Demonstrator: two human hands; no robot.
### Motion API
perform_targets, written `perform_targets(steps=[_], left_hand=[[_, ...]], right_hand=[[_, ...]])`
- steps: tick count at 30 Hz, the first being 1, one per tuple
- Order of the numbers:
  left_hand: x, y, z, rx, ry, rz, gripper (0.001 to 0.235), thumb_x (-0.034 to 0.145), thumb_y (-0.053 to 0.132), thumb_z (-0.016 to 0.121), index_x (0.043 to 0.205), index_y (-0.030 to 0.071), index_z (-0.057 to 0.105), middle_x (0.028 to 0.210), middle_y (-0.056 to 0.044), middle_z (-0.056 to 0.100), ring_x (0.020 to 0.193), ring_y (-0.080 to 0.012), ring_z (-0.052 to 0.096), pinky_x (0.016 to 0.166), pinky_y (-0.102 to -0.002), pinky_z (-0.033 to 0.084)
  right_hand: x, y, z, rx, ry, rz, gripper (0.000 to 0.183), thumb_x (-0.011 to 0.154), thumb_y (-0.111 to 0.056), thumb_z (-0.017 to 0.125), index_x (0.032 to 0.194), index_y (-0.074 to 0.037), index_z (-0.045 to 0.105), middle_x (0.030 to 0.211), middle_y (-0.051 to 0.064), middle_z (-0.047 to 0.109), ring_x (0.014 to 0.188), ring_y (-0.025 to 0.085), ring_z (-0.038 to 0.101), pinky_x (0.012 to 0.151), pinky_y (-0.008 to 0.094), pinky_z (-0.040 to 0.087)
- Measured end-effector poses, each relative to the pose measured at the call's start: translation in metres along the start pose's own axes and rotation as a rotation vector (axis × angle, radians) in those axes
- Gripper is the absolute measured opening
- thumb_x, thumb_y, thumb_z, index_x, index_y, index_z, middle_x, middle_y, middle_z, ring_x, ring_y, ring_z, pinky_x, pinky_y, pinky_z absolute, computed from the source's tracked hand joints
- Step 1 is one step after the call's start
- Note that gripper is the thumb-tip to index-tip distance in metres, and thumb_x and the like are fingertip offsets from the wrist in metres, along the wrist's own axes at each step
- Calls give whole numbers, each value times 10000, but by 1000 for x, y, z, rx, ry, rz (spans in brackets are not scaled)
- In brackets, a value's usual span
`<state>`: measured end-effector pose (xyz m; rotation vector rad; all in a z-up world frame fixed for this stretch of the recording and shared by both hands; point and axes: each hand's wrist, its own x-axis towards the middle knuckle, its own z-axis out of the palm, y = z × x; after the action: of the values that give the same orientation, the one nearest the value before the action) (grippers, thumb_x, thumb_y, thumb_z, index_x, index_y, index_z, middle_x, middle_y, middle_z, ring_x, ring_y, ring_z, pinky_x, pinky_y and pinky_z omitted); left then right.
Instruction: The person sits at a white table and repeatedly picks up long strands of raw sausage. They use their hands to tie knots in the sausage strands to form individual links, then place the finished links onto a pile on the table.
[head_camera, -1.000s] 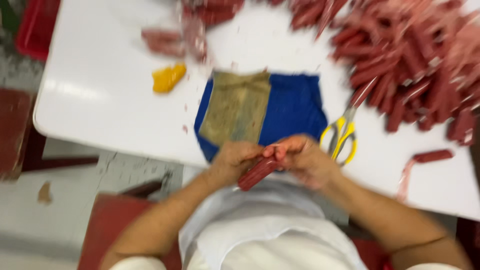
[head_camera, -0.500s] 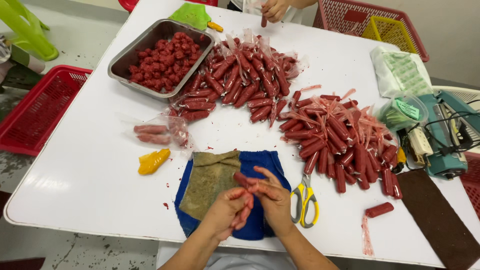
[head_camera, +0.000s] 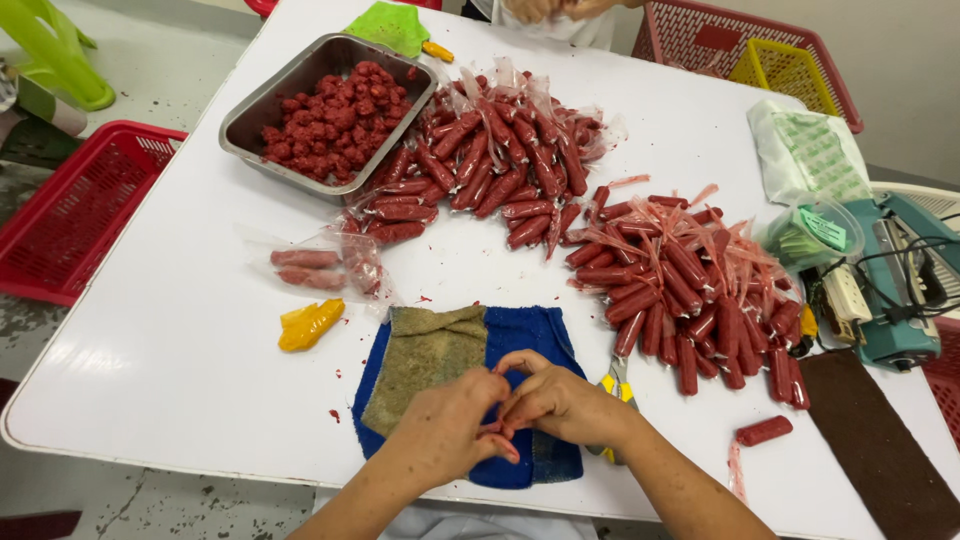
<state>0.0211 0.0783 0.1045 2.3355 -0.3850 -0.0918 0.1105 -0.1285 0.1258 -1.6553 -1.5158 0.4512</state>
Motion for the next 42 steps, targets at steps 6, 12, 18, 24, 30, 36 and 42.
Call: perform_targets(steps=[6, 12, 18, 24, 30, 36, 42], left_hand=[[8, -15, 22, -98, -57, 175, 410, 767, 406, 880, 807, 155, 559, 1006, -24, 525, 834, -240, 618, 642, -440, 518], [-2, -15, 65, 47, 407, 270, 399, 936, 413, 682, 844, 60, 522, 906, -100, 522, 847, -318, 567, 678, -455, 507], [-26, -27, 103, 143, 234, 89, 564, 900, 302, 697, 1424, 162, 540, 1318, -163, 580, 1145, -332, 593, 939, -435, 490], [9, -18, 88, -534, 469, 44, 326, 918, 262, 700, 1236, 198, 728, 917, -32, 602, 862, -159, 629, 817, -280, 506], [17, -12, 70, -394, 542, 289, 93, 943, 88, 673, 1032, 88, 703, 1062, -92, 644, 902, -211, 669, 809, -286, 547], [50, -41, 43, -155, 525, 679, 132, 953, 168, 657, 852, 134, 735, 748, 0, 662, 664, -176, 665, 628, -316, 582], [133, -71, -7, -272, 214, 121, 219, 993, 230, 522, 1068, 178, 722, 1030, -103, 750, 1058, -385, 677, 917, -497, 541]], right_hand=[[-14, 7, 4, 83, -29, 109, 169, 1017, -148, 586, 1082, -111, 738, 1019, 25, 746, 1283, 330, 543, 1226, 509, 260], [-34, 26, 47, 382, 260, 156, 294, 1035, -271, 580, 1214, -75, 707, 1312, 119, 663, 1416, 400, 437, 1238, 571, 264], [-28, 40, 95, 535, 1148, 288, 98, 811, 30, 758, 891, -18, 789, 892, 159, 772, 963, 321, 737, 945, 419, 608], [-35, 58, 114, 539, 1122, 262, 484, 789, 29, 824, 1130, -83, 499, 930, 59, 647, 956, 152, 730, 814, 205, 560], [-30, 37, 98, -187, 802, 450, 450, 984, -482, 531, 1153, -114, 729, 1111, 81, 766, 1018, 232, 736, 917, 337, 543], [-47, 57, 95, -40, 690, 202, 416, 970, -406, 578, 886, -23, 715, 814, 129, 724, 731, 321, 709, 659, 423, 592], [-86, 47, -16, 392, 803, 454, 297, 1017, -212, 572, 855, 12, 682, 929, 239, 720, 764, 307, 739, 840, 403, 540]])
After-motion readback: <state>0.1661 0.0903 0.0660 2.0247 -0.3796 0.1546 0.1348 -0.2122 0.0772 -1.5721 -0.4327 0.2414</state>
